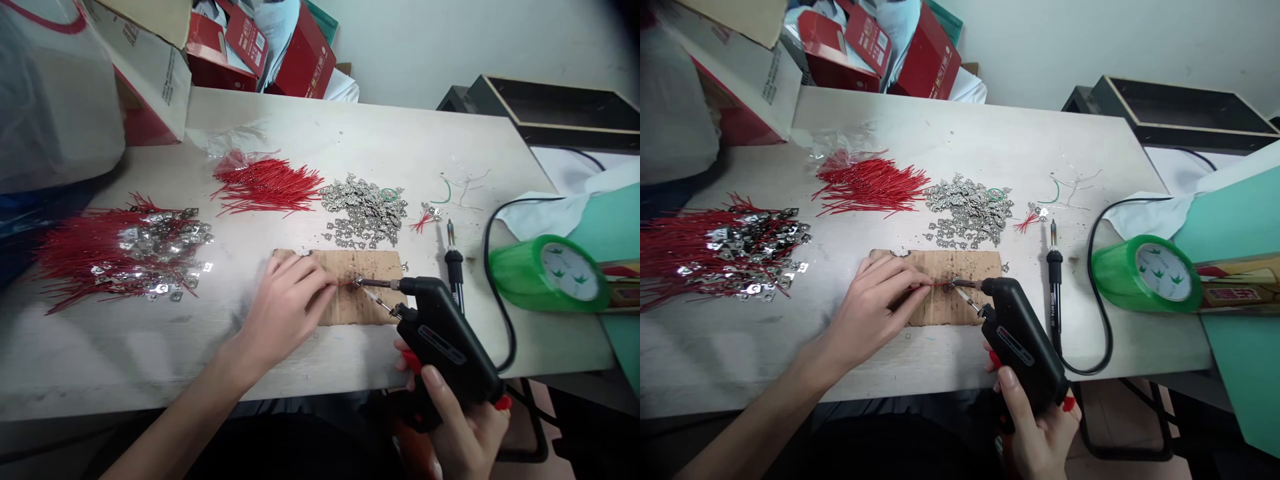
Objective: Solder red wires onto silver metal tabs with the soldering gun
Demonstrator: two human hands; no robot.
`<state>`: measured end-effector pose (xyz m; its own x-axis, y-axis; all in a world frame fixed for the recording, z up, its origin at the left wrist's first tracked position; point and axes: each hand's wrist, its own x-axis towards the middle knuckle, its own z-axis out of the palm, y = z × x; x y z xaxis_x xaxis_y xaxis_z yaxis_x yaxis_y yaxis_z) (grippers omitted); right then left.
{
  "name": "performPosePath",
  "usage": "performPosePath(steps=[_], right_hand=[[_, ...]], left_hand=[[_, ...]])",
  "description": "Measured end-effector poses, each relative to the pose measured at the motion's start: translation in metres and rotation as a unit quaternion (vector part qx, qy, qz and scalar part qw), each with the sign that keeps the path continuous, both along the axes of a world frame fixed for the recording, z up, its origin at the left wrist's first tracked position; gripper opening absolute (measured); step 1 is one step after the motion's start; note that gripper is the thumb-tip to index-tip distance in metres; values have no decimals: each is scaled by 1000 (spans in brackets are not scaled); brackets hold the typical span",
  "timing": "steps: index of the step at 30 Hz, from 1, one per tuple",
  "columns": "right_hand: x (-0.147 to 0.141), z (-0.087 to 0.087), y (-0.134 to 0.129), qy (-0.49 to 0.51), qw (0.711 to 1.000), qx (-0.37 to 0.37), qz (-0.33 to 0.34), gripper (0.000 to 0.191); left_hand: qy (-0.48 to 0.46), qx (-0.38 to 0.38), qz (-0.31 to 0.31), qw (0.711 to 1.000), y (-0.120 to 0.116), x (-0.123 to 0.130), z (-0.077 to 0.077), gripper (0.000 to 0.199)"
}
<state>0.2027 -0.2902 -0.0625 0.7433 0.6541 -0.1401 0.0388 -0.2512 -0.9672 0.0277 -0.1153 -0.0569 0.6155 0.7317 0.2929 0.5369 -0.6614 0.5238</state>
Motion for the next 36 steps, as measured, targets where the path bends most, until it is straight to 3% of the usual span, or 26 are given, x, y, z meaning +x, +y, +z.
performPosePath(steps=[27,36], right_hand=[[-2,-1,0,-17,1000,16,4,20],[0,-1,-4,-10,1000,-15,-7,25]], left_hand=[[-16,9,-4,1000,0,0,-1,12],[-9,2,-1,1000,0,1,-1,13]])
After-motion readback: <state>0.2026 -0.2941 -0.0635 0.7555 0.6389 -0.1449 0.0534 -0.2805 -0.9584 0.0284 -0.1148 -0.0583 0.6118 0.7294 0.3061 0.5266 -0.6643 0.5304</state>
